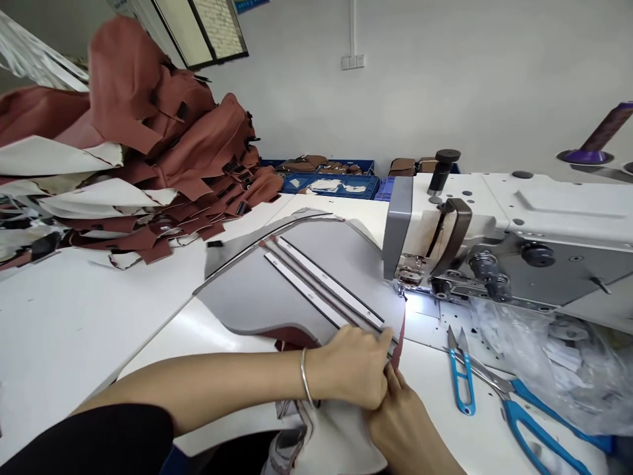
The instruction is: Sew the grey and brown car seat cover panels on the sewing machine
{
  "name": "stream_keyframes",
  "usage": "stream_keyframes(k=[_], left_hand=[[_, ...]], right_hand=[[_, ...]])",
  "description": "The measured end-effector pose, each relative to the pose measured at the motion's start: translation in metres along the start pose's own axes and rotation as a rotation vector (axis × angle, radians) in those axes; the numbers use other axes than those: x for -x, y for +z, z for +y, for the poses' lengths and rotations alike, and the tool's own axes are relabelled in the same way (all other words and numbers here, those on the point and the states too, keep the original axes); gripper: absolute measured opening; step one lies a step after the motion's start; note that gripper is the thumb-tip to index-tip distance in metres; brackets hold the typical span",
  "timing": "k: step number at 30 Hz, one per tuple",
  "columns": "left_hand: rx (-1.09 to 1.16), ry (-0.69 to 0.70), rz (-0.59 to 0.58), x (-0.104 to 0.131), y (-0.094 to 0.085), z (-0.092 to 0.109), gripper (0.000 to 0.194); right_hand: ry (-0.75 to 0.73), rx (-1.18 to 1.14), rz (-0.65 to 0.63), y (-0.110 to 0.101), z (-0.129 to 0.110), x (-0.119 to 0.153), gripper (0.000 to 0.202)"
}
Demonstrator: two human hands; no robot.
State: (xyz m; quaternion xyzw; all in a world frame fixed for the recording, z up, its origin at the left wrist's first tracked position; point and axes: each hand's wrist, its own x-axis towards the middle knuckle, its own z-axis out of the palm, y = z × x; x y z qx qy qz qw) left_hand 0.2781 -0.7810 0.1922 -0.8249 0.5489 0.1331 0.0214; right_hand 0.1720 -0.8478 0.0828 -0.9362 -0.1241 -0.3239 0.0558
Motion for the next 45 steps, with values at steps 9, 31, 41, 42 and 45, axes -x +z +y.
stream_keyframes(k=[9, 31, 41, 42, 45], left_hand=[[-0.040, 0.045, -0.084, -0.017, 0.019, -0.007, 0.060], [0.075, -0.005, 0.129, -0.049, 0.036, -0.024, 0.046], [0.067, -0.004, 0.128, -0.046, 0.029, -0.022, 0.044], [0.062, -0.004, 0.124, -0.046, 0.030, -0.023, 0.043], [0.053, -0.009, 0.133, -0.047, 0.033, -0.023, 0.038]], right_hand=[[0.012, -0.034, 0.056, -0.003, 0.010, -0.013, 0.029], [-0.089, 0.129, 0.048, 0.018, 0.050, -0.011, 0.030], [-0.095, 0.109, 0.038, 0.018, 0.052, -0.009, 0.031], [-0.094, 0.105, 0.032, 0.018, 0.052, -0.008, 0.031], [-0.089, 0.096, 0.016, 0.018, 0.052, -0.007, 0.033]])
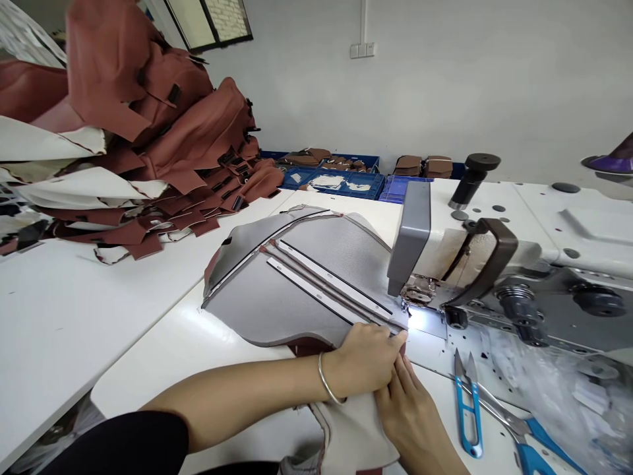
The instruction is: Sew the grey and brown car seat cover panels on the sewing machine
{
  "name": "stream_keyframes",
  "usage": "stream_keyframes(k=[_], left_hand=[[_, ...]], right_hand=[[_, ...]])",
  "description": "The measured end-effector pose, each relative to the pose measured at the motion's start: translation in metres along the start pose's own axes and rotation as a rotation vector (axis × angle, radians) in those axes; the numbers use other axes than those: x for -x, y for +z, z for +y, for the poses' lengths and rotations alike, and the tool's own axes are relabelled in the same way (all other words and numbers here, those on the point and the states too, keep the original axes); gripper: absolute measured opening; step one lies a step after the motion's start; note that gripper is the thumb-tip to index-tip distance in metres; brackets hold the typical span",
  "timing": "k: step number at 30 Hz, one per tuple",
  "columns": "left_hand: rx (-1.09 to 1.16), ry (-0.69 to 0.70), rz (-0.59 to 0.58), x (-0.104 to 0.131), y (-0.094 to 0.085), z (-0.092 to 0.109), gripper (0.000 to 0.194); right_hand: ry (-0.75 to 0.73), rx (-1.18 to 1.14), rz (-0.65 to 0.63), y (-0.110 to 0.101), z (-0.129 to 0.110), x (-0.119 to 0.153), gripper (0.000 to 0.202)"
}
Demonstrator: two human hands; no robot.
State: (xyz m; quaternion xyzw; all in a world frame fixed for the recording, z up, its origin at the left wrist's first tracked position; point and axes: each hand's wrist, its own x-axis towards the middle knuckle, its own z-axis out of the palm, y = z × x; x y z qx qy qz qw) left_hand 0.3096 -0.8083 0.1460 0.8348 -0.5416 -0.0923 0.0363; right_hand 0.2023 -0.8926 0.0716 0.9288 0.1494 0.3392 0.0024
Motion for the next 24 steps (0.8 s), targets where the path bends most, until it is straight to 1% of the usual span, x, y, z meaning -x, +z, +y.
stream_keyframes(k=[5, 9, 12, 14, 16, 19, 24], left_hand=[[0.001, -0.006, 0.037, -0.002, 0.002, 0.001, 0.028], [-0.045, -0.025, 0.009, -0.006, 0.000, 0.003, 0.022], [-0.087, 0.015, 0.005, -0.008, 0.000, 0.004, 0.014], [-0.102, 0.042, 0.007, -0.007, -0.001, 0.005, 0.013], [-0.102, 0.044, -0.027, -0.007, -0.003, 0.005, 0.014], [-0.067, 0.033, -0.128, -0.010, -0.009, 0.006, 0.015], [0.030, -0.051, -0.230, -0.019, -0.022, 0.005, 0.033]], right_hand=[[-0.007, -0.004, -0.006, 0.000, 0.002, 0.001, 0.034], [-0.008, -0.020, 0.027, -0.001, 0.002, -0.002, 0.031], [0.007, -0.012, 0.034, -0.003, 0.001, -0.005, 0.029], [0.001, 0.000, 0.033, -0.005, 0.000, -0.008, 0.027], [-0.009, 0.004, 0.037, -0.006, 0.001, -0.010, 0.027], [-0.019, -0.001, 0.052, -0.006, 0.002, -0.011, 0.027], [-0.013, -0.001, 0.039, -0.003, 0.005, -0.011, 0.027]])
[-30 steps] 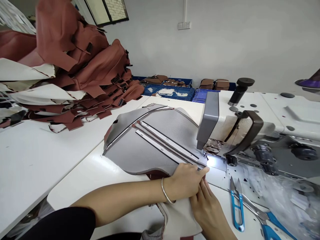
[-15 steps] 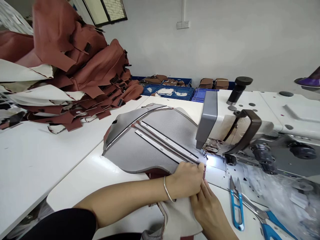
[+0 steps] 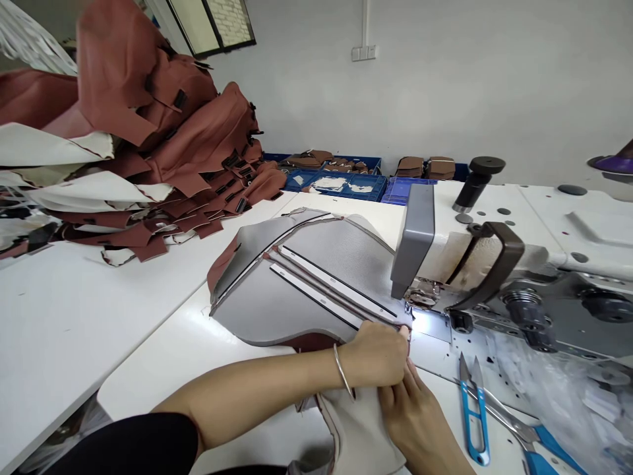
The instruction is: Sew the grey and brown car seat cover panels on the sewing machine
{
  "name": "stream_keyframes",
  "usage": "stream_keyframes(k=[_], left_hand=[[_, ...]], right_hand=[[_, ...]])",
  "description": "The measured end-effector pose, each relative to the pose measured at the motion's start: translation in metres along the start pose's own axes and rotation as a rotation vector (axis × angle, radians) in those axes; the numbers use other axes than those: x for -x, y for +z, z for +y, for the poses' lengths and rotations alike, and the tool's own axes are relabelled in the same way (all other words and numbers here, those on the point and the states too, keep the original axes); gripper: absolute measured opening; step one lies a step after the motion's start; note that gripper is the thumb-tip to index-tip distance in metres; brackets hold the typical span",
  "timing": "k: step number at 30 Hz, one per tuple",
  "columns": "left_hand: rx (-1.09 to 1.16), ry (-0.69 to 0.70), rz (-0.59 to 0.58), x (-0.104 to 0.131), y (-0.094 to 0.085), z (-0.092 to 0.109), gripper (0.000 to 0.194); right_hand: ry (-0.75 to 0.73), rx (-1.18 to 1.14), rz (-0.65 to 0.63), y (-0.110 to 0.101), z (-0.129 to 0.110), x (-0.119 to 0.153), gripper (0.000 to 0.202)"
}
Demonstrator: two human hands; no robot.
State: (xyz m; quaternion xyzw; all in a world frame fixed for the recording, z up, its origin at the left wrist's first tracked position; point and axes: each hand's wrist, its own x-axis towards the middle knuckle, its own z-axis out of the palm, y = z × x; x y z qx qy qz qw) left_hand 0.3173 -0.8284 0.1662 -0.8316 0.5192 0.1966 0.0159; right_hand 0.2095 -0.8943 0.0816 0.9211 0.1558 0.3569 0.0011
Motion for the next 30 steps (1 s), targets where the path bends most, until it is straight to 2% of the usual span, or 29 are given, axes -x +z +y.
stream_keyframes(k=[4, 13, 22, 30], left_hand=[[0.035, -0.005, -0.019, -0.002, -0.004, -0.002, 0.035], [0.004, -0.009, 0.047, -0.003, 0.001, -0.003, 0.038], [0.085, -0.041, 0.044, -0.016, -0.006, -0.004, 0.025], [0.039, -0.037, 0.141, -0.018, 0.003, -0.003, 0.027]], right_hand=[[-0.008, -0.003, -0.004, 0.003, 0.000, 0.002, 0.027], [-0.005, 0.011, -0.018, 0.005, 0.005, 0.004, 0.028], [0.026, -0.015, -0.008, 0.007, 0.008, 0.002, 0.023], [0.067, -0.046, -0.031, 0.011, 0.012, 0.004, 0.024]])
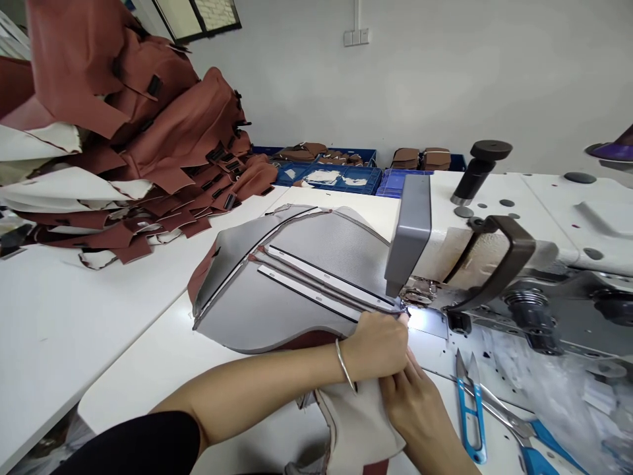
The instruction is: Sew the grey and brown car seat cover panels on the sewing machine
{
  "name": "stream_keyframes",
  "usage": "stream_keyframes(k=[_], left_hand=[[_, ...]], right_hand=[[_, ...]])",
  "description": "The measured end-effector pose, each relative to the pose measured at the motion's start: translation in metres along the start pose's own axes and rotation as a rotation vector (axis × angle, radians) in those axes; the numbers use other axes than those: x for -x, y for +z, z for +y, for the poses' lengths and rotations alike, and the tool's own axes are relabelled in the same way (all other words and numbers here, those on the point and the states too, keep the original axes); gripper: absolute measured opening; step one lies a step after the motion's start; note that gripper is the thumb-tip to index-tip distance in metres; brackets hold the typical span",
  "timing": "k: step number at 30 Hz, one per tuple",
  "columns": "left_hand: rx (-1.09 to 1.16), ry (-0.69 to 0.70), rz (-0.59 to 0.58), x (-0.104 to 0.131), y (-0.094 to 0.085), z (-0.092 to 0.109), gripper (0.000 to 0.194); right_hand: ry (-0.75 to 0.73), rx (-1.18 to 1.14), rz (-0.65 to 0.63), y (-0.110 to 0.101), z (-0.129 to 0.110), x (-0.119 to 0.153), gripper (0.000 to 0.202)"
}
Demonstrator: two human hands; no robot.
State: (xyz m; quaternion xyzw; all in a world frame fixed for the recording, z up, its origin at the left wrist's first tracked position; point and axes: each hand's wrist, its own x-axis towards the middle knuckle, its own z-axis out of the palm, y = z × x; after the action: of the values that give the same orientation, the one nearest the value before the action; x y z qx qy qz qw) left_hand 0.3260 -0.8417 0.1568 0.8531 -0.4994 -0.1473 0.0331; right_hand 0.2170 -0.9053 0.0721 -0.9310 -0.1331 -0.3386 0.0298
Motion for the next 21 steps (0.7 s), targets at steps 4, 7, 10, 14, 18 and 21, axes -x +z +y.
stream_keyframes(k=[4, 7, 10, 14, 18, 21], left_hand=[[-0.035, 0.004, 0.049, 0.000, 0.006, -0.001, 0.022], [-0.063, 0.014, 0.091, 0.001, 0.011, 0.000, 0.023], [-0.064, -0.028, 0.150, 0.006, 0.016, 0.004, 0.017], [-0.078, -0.096, 0.239, 0.023, 0.018, 0.009, 0.012], [-0.129, -0.092, 0.241, 0.039, 0.019, 0.008, 0.006], [-0.135, -0.012, 0.187, 0.039, 0.018, 0.001, 0.009]], right_hand=[[0.002, -0.034, 0.013, 0.003, 0.004, 0.002, 0.026], [0.012, -0.075, -0.020, -0.003, 0.007, -0.001, 0.029], [0.048, -0.193, -0.128, -0.019, 0.006, -0.006, 0.037], [0.057, -0.303, -0.165, -0.037, -0.001, -0.007, 0.046], [0.001, -0.211, -0.086, -0.035, -0.008, -0.002, 0.039], [-0.008, -0.128, -0.026, -0.028, -0.009, 0.001, 0.033]])
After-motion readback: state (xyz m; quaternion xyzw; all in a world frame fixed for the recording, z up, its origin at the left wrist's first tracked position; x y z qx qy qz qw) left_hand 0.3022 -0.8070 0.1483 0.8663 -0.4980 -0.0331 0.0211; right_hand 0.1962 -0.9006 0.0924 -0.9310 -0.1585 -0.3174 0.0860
